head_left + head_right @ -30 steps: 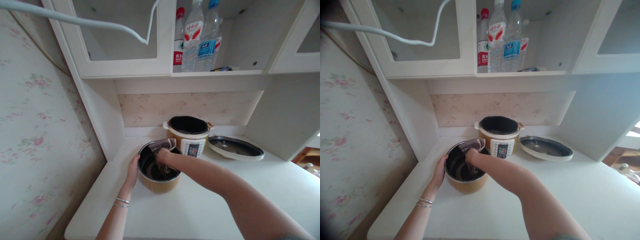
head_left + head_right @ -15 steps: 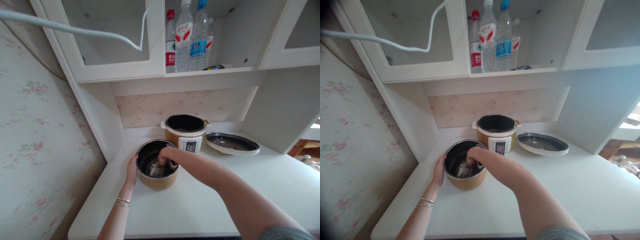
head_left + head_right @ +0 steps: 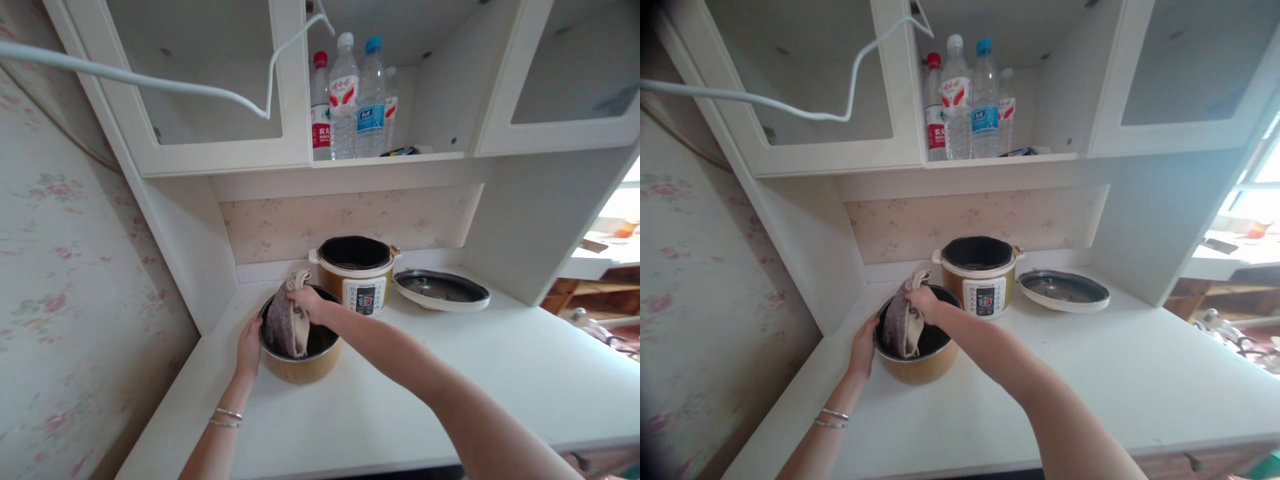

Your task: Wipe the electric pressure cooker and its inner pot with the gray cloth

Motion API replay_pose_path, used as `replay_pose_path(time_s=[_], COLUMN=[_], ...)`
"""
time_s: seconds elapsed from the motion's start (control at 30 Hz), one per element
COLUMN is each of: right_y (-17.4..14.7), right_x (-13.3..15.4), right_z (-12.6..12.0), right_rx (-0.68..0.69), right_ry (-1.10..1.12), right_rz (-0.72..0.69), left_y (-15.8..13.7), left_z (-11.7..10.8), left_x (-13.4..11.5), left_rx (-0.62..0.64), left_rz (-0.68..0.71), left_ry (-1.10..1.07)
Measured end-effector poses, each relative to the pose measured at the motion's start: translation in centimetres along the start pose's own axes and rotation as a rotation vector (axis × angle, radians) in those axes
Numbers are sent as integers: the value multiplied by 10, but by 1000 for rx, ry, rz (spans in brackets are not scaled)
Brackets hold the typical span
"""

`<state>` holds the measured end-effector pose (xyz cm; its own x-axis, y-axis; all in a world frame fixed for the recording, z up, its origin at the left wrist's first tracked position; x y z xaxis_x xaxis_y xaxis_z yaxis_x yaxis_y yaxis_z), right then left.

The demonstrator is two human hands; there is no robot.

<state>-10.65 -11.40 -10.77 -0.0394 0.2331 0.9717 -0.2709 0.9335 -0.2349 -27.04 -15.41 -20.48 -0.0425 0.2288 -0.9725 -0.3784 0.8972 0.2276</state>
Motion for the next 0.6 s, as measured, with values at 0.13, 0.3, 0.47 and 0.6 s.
replay_pose_path(time_s=[0.13,0.3,0.47,0.6], right_y=[-42,-120,-158,-139], right_x=[32,44,-6,-74], right_z=[-61,-144,-191,-184], right_rx=[-30,-315,-622,-636], right_ry=[186,453,443,235], right_rz=[-61,-370,-499,-396], left_y=[4,6,19,32], left_z=[-12,-31,-57,-67], left_x=[2,-8,-23,-34], left_rx=[-34,94,378,633], left_rz=[57,281,534,659], left_ry=[223,432,681,897])
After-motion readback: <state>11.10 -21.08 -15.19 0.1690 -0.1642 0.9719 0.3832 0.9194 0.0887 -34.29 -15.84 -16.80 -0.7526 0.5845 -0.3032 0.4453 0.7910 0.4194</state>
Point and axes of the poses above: each hand's wrist, its own y-axis towards the middle knuckle, its own z-axis out of the palm, x = y × z, the point moved 2 cm from there along y, towards the middle knuckle
